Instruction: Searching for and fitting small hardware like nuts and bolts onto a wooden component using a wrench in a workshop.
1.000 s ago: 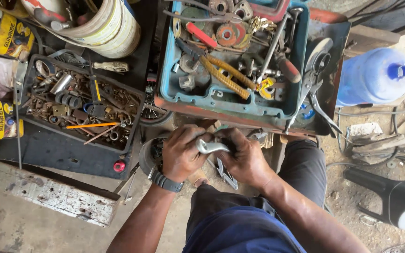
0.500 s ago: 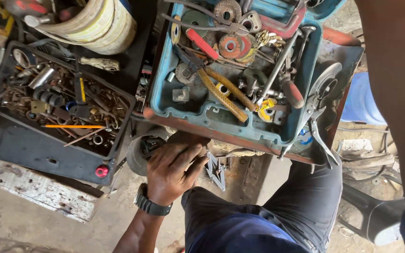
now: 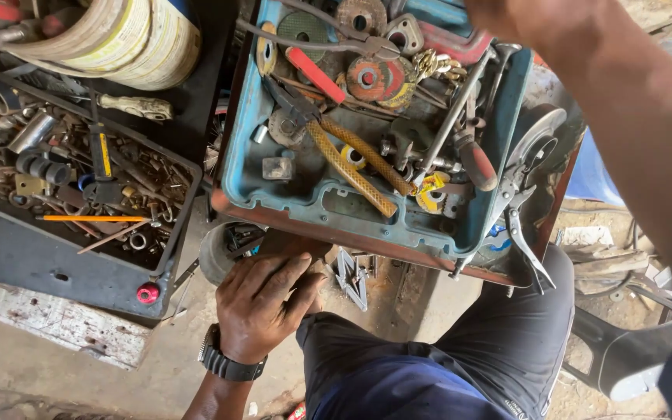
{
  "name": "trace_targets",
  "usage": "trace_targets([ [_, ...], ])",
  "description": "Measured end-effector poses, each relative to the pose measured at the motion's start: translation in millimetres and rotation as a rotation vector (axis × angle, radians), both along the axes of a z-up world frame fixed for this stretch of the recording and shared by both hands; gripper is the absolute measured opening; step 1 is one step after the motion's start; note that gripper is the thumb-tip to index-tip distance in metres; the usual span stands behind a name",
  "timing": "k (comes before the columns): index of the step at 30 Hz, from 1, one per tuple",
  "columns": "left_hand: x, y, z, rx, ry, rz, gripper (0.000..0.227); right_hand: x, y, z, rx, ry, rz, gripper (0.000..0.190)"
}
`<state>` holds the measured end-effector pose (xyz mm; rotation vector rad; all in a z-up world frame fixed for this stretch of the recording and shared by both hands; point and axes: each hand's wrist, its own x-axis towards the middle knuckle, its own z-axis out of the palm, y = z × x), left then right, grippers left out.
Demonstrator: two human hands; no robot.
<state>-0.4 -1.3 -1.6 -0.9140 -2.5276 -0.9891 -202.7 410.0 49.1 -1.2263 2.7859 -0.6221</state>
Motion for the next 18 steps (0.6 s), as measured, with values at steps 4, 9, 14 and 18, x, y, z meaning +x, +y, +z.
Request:
trace_targets([
  [4, -1, -1, 1, 0.0, -0.012, -0.007, 0.032, 39, 13, -38, -0.014, -0.009, 0.1, 0.021],
  [9, 1, -1, 0, -0.011, -0.023, -0.009, 0.028, 68, 23, -52, 0.433, 0.22, 0.028, 0.014],
  [14, 3, -2, -6, -0.013, -0.037, -0.016, 0.033, 35, 21, -40, 0.271, 0.246, 0.019, 0.006],
  [18, 4, -4, -9, -0.009, -0.022, -0.028, 0.036, 32, -40, -5, 0.37, -0.307, -0.624, 0.044],
])
